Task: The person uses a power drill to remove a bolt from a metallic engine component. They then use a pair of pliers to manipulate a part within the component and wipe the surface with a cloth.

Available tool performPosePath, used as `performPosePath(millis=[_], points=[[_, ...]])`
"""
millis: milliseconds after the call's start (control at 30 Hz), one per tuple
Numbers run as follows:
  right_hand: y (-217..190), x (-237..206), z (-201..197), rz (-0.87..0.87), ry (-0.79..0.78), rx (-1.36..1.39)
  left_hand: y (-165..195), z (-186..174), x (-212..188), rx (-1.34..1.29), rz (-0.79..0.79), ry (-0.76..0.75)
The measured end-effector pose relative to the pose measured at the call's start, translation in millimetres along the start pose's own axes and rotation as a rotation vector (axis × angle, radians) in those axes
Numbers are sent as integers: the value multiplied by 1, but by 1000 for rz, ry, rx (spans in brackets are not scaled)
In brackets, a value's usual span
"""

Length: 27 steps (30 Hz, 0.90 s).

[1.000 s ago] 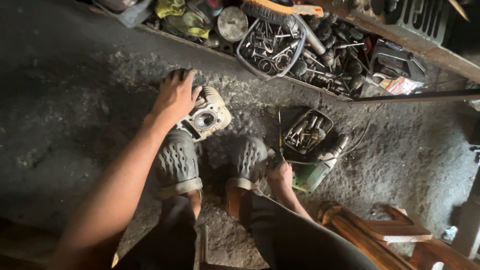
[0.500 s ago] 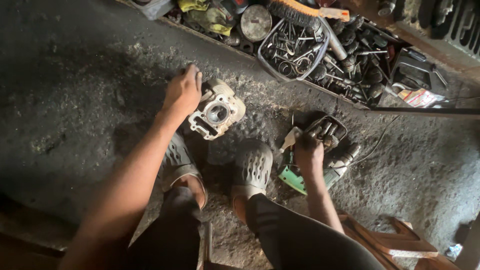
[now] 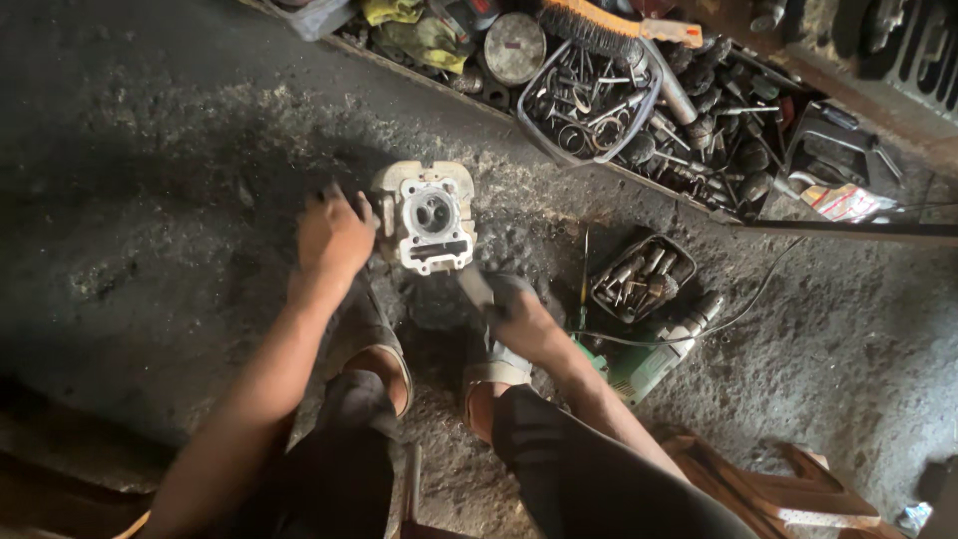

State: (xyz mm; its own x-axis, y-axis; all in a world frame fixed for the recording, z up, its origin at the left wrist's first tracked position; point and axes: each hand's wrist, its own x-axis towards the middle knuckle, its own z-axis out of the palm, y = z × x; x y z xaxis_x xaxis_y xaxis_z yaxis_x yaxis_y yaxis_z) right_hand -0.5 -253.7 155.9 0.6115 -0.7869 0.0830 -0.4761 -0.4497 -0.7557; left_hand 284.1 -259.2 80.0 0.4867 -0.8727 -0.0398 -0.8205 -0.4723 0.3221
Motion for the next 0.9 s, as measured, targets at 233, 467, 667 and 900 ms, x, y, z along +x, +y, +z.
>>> performPosePath(millis=[233, 467, 667, 900], points=[[1, 9, -9, 496, -95, 95, 53, -9, 68, -249, 342, -230], [-13, 5, -8, 351, 33, 35, 61, -10, 71, -17, 315, -394], [-11, -3, -2, 354, 69, -67, 55, -24, 12, -148, 386, -19], [7, -6, 25, 134, 58, -150, 81, -18, 12, -145, 212, -301]])
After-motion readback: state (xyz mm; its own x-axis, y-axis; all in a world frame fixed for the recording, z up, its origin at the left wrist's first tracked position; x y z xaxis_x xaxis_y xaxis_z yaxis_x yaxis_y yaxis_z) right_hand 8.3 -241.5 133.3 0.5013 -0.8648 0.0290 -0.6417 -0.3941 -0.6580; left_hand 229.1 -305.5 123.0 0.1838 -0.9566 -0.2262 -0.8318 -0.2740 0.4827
